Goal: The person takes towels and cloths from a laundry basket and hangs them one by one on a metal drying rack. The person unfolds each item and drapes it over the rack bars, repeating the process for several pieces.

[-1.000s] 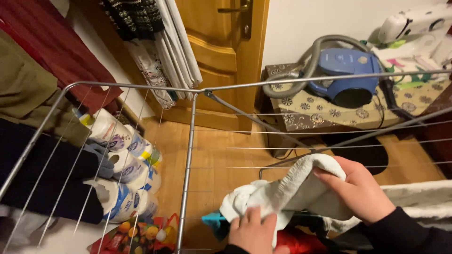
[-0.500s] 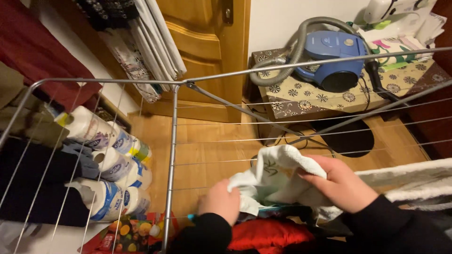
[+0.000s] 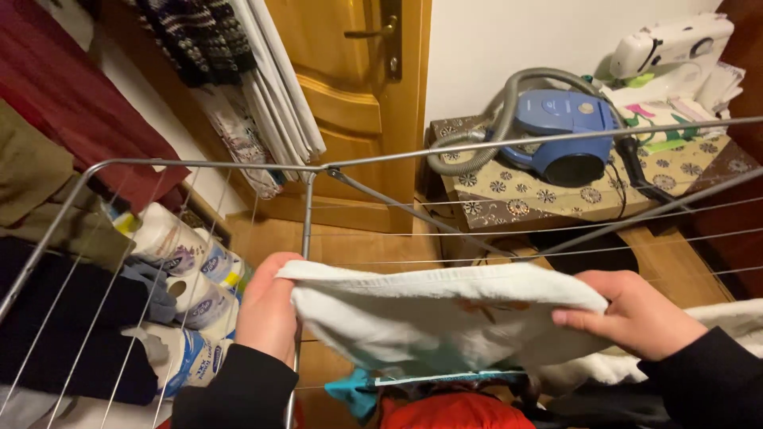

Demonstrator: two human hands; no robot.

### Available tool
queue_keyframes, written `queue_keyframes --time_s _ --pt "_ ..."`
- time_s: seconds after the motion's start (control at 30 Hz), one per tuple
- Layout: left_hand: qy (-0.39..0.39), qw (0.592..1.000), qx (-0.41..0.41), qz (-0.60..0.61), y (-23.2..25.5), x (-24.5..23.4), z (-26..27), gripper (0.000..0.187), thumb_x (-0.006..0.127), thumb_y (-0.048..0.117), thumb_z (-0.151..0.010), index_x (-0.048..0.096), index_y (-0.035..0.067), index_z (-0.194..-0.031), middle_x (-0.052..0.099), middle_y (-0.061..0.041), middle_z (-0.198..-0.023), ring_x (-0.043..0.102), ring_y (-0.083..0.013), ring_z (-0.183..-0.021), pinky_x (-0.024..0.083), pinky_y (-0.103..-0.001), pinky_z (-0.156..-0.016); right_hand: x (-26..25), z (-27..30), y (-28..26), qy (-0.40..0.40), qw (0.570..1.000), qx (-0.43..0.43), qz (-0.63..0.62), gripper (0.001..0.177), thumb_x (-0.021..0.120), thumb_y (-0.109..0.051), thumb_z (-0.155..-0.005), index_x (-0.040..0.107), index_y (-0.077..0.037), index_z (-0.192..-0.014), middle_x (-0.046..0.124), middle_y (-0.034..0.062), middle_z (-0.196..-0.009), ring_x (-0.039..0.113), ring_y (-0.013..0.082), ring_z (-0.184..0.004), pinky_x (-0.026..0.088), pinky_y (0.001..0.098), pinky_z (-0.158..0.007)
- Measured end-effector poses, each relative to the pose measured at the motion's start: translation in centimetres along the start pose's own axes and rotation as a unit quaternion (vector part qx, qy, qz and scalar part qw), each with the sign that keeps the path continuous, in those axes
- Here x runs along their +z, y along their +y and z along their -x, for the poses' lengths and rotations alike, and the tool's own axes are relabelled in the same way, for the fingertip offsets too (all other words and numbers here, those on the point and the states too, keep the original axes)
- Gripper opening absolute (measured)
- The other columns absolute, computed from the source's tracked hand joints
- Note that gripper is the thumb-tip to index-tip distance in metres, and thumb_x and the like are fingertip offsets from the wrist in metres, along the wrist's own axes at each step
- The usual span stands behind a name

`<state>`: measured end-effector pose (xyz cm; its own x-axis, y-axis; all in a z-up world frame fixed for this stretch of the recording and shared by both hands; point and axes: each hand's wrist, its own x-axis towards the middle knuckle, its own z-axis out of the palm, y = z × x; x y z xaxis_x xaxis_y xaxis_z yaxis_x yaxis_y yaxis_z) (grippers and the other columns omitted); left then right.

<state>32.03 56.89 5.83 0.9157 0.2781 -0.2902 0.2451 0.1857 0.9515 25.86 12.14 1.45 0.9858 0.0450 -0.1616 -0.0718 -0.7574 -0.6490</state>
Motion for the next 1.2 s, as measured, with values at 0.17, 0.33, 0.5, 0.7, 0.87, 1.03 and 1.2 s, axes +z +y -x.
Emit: queue_keyframes --time_s 0.17,0.33,0.5,0.7,0.87,1.03,1.2 --pt "-0.076 0.991 0.063 -0.094 4.5 -1.0 1.8 0.02 0.049 0.006 -0.085 0.068 0.008 -0.086 0.063 -0.004 -0.085 0.057 -0.0183 -0.086 0.037 -0.032 -0.081 -1.8 -0.7 2.0 -0.142 0.981 0.003 0.133 0.025 0.09 -0.044 -0.071 0.087 -0.031 -0.092 0.091 -0.0154 -0.083 0.08 0.0023 -0.077 0.061 0.0216 -0.073" --pt "-0.263 0.854 0.201 -0.401 6.1 -1.3 3.1 0.065 0.062 0.011 -0.055 0.07 0.028 -0.116 0.064 0.001 -0.077 0.062 -0.0179 -0.07 0.045 -0.032 -0.066 -5.2 -0.7 -0.3 -0.048 0.944 0.021 0.327 0.012 0.08 -0.036 -0.074 0.077 -0.039 -0.085 0.087 -0.0179 -0.084 0.081 0.0072 -0.081 0.06 0.0248 -0.079" --pt "-0.229 0.528 0.277 -0.769 7.6 -0.2 4.2 0.105 0.077 0.083 -0.08 0.034 0.019 -0.152 0.062 -0.007 -0.111 0.067 -0.0298 -0.097 0.058 -0.049 -0.072 -6.3 0.3 -6.3 0.021 0.903 0.16 0.398 0.024 0.062 -0.055 -0.083 0.073 -0.035 -0.077 0.082 -0.0107 -0.082 0.076 0.0168 -0.087 0.056 0.0335 -0.076" --pt "-0.01 0.59 0.255 -0.766 3.6 -2.4 1.7 0.011 0.06 0.019 -0.074 0.062 0.023 -0.084 0.063 -0.002 -0.09 0.068 -0.0323 -0.09 0.055 -0.05 -0.066 -6.0 1.0 -8.7 0.009 0.975 0.2 0.1 0.04 0.054 -0.028 -0.094 0.064 -0.002 -0.066 0.074 0.0114 -0.055 0.077 0.0232 -0.044 0.054 0.034 -0.054" --pt "0.009 0.718 0.086 -0.691 9.5 0.3 5.0 0.027 0.044 0.026 -0.089 0.063 0.024 -0.108 0.068 -0.009 -0.106 0.067 -0.0407 -0.097 0.052 -0.052 -0.076 -5.7 2.5 -16.0 0.097 0.9 0.262 -0.334 0.04 0.039 -0.012 -0.106 0.066 0.016 -0.113 0.074 0.0408 -0.097 0.07 0.056 -0.074 0.049 0.0503 -0.064" --pt "-0.059 0.956 -0.019 -0.286 9.6 2.8 3.3 0.074 0.048 0.044 -0.093 0.027 0.028 -0.163 0.033 0.001 -0.169 0.03 -0.0201 -0.156 0.025 -0.044 -0.127 -2.8 -1.6 -8.8 -0.169 0.722 -0.116 -0.661 0.077 0.097 -0.041 -0.094 0.056 -0.001 -0.146 0.065 0.0297 -0.143 0.066 0.0448 -0.127 0.061 0.0556 -0.094" --pt "-0.1 0.975 -0.045 -0.195 7.4 4.4 0.9 0.063 0.05 0.04 -0.095 0.036 0.023 -0.154 0.041 -0.003 -0.157 0.038 -0.0211 -0.144 0.03 -0.043 -0.12 1.3 -5.0 -7.3 0.073 0.962 -0.102 -0.241 0.043 0.074 -0.004 -0.079 0.072 0.0 -0.122 0.078 0.0075 -0.121 0.069 0.0166 -0.113 0.05 0.0327 -0.113"
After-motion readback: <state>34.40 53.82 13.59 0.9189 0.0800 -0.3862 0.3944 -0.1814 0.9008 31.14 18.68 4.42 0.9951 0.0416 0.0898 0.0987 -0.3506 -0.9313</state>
